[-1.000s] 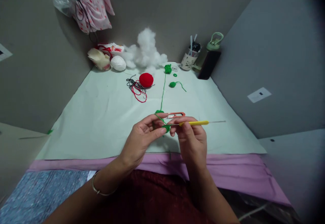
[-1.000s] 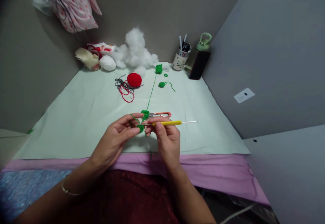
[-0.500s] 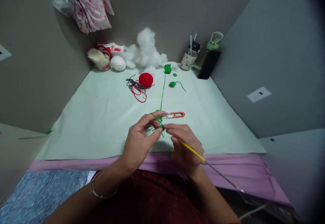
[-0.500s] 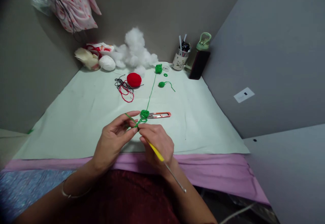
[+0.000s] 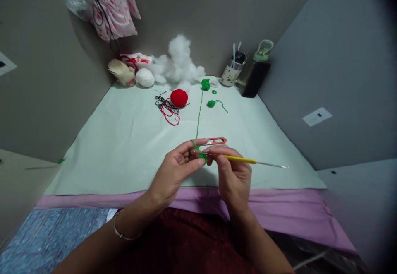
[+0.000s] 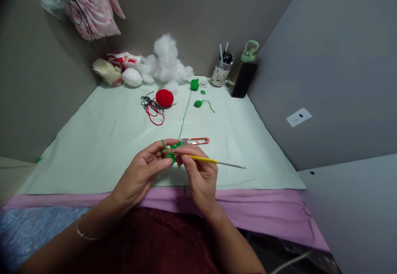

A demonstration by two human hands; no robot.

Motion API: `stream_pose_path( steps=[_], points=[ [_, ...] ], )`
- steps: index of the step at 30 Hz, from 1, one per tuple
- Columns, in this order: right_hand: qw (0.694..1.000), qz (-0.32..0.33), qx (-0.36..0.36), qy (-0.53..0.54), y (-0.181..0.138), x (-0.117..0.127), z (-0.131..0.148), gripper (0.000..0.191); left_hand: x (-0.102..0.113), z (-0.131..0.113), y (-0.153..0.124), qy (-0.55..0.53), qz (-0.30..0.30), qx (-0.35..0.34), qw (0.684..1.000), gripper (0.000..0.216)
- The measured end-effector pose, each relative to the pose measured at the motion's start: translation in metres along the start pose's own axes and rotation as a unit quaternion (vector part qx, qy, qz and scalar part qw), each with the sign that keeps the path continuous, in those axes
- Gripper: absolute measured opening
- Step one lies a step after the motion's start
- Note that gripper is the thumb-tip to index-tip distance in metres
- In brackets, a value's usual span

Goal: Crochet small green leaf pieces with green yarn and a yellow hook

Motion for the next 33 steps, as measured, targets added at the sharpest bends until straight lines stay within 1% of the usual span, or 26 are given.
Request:
stream_pose_path(
  steps=[2, 4, 6, 7, 8, 9, 11, 12, 13, 14, 15, 17, 19, 21, 24, 27, 29, 31, 33],
  points=[
    [0.998, 0.001, 0.037, -0.042, -0.004, -0.001, 0.005, 0.022, -0.001, 0.001, 0.0, 0.015, -0.009, -0.014, 1.0, 0.034],
    [0.988, 0.01, 0.105, -0.115, -0.011, -0.003, 0.013, 0.026, 0.001, 0.003, 0.001, 0.003, -0.027, -0.007, 1.0, 0.036],
    [0.963, 0.021, 0.175, -0.203, -0.017, -0.005, 0.021, 0.033, 0.0, 0.008, 0.002, -0.037, -0.019, 0.027, 0.999, 0.039],
    [0.952, 0.023, 0.2, -0.232, -0.019, -0.005, 0.023, 0.036, -0.001, 0.011, 0.003, -0.061, -0.004, 0.053, 0.997, 0.039],
    [0.947, 0.02, 0.206, -0.245, -0.019, -0.004, 0.023, 0.036, -0.003, 0.014, 0.004, -0.083, 0.012, 0.077, 0.993, 0.038],
    [0.953, 0.012, 0.198, -0.229, -0.018, -0.001, 0.023, 0.034, -0.003, 0.015, 0.004, -0.101, 0.023, 0.098, 0.99, 0.036],
    [0.98, -0.019, 0.132, -0.148, -0.009, 0.008, 0.015, 0.026, -0.001, 0.015, 0.005, -0.121, 0.019, 0.112, 0.986, 0.029],
    [0.991, -0.04, 0.087, -0.095, -0.005, 0.012, 0.009, 0.022, 0.003, 0.014, 0.006, -0.12, 0.006, 0.104, 0.987, 0.026],
    [0.997, -0.047, 0.044, -0.043, -0.002, 0.013, 0.003, 0.02, 0.006, 0.012, 0.006, -0.109, -0.01, 0.088, 0.99, 0.025],
    [0.999, -0.048, 0.009, -0.003, 0.0, 0.013, -0.002, 0.019, 0.008, 0.01, 0.006, -0.087, -0.021, 0.067, 0.994, 0.024],
    [0.999, -0.038, -0.01, 0.021, 0.002, 0.01, -0.005, 0.019, 0.009, 0.008, 0.006, -0.057, -0.028, 0.044, 0.997, 0.025],
    [1.0, -0.009, -0.011, 0.023, 0.002, 0.003, -0.007, 0.016, 0.008, 0.004, 0.005, 0.001, -0.024, 0.001, 1.0, 0.028],
    [1.0, 0.002, 0.001, 0.007, 0.001, 0.0, -0.007, 0.015, 0.004, 0.002, 0.003, 0.026, -0.009, -0.018, 0.999, 0.03],
    [1.0, -0.001, -0.014, 0.026, 0.001, 0.001, -0.009, 0.015, 0.001, 0.001, 0.002, 0.021, -0.001, -0.016, 1.0, 0.033],
    [0.994, 0.007, -0.057, 0.095, 0.004, 0.001, -0.014, 0.015, 0.002, -0.002, 0.002, 0.021, -0.01, -0.012, 1.0, 0.034],
    [0.99, 0.021, -0.063, 0.124, 0.007, 0.001, -0.013, 0.018, 0.005, -0.006, 0.002, 0.042, -0.023, -0.021, 0.999, 0.032],
    [0.992, 0.026, -0.053, 0.112, 0.006, 0.002, -0.009, 0.018, 0.006, -0.008, 0.001, 0.059, -0.023, -0.03, 0.998, 0.031],
    [0.996, 0.027, -0.031, 0.077, 0.004, 0.004, -0.004, 0.018, 0.007, -0.009, 0.001, 0.083, -0.021, -0.04, 0.996, 0.031],
    [0.999, 0.029, 0.021, 0.015, 0.001, 0.005, 0.005, 0.02, 0.008, -0.011, 0.0, 0.113, -0.023, -0.054, 0.992, 0.032]
  ],
)
Point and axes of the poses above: each hand's wrist, its own y-axis towards the middle knuckle, its own x-axis out of the back of the hand, z = x × y, the point moved 7 cm from there along y, towards the middle knuckle, and after that the axes turned 3 degrees about -z, right-handed, at the moved point
